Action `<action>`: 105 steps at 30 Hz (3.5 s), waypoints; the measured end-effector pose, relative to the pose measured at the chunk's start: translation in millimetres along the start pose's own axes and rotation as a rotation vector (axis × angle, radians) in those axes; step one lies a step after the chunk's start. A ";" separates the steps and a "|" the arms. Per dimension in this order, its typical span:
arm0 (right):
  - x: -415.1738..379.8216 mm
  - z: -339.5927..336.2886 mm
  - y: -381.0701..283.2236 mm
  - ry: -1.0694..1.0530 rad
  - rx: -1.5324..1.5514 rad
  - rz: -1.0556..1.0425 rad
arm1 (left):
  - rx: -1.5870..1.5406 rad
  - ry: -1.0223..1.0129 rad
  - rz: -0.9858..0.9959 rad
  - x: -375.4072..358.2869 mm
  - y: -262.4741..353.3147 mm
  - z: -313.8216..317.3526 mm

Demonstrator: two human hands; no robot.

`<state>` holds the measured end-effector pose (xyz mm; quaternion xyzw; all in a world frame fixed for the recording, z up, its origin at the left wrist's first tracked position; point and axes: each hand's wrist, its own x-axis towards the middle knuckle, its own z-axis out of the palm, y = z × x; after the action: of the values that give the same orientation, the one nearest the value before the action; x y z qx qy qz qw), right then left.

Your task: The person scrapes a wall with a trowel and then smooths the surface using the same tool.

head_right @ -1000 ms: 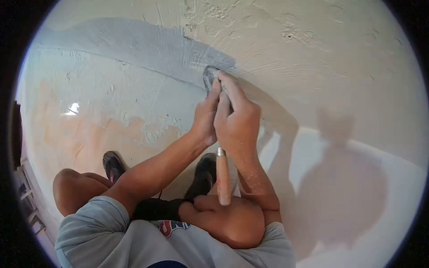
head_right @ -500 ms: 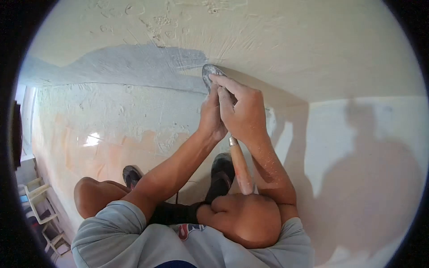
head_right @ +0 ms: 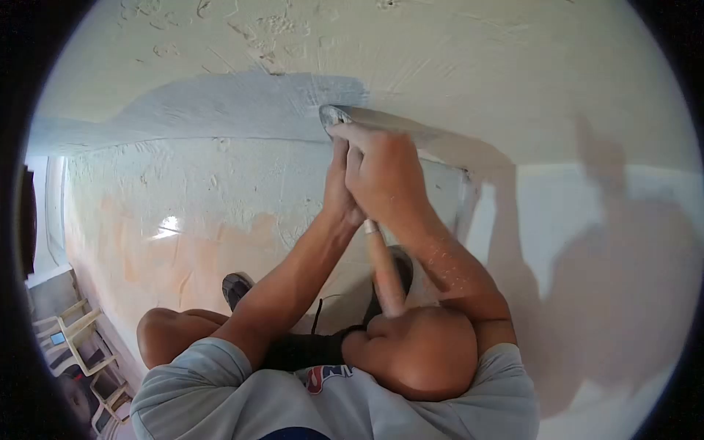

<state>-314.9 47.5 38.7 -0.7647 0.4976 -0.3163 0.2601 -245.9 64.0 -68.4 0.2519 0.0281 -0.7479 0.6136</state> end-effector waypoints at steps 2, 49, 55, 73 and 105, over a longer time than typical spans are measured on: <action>-4.0 12.2 -1.0 0.019 0.004 0.005 | 0.006 0.011 0.010 -4.5 6.1 -2.1; -20.1 -57.3 6.4 0.101 -0.001 0.033 | -0.038 0.042 0.071 -21.7 -36.0 68.8; 9.0 6.0 3.8 -0.042 -0.028 0.004 | -0.024 0.096 0.132 13.6 -7.8 -10.1; -11.8 -50.7 1.4 0.068 0.073 0.021 | -0.014 0.091 0.094 -24.3 -16.3 70.6; -12.5 -30.1 -8.5 0.046 -0.049 -0.023 | -0.073 0.056 0.025 -24.8 -7.6 52.0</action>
<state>-336.1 59.6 61.9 -0.7690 0.5021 -0.3246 0.2262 -267.8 70.0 -15.0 0.2504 0.0691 -0.7315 0.6304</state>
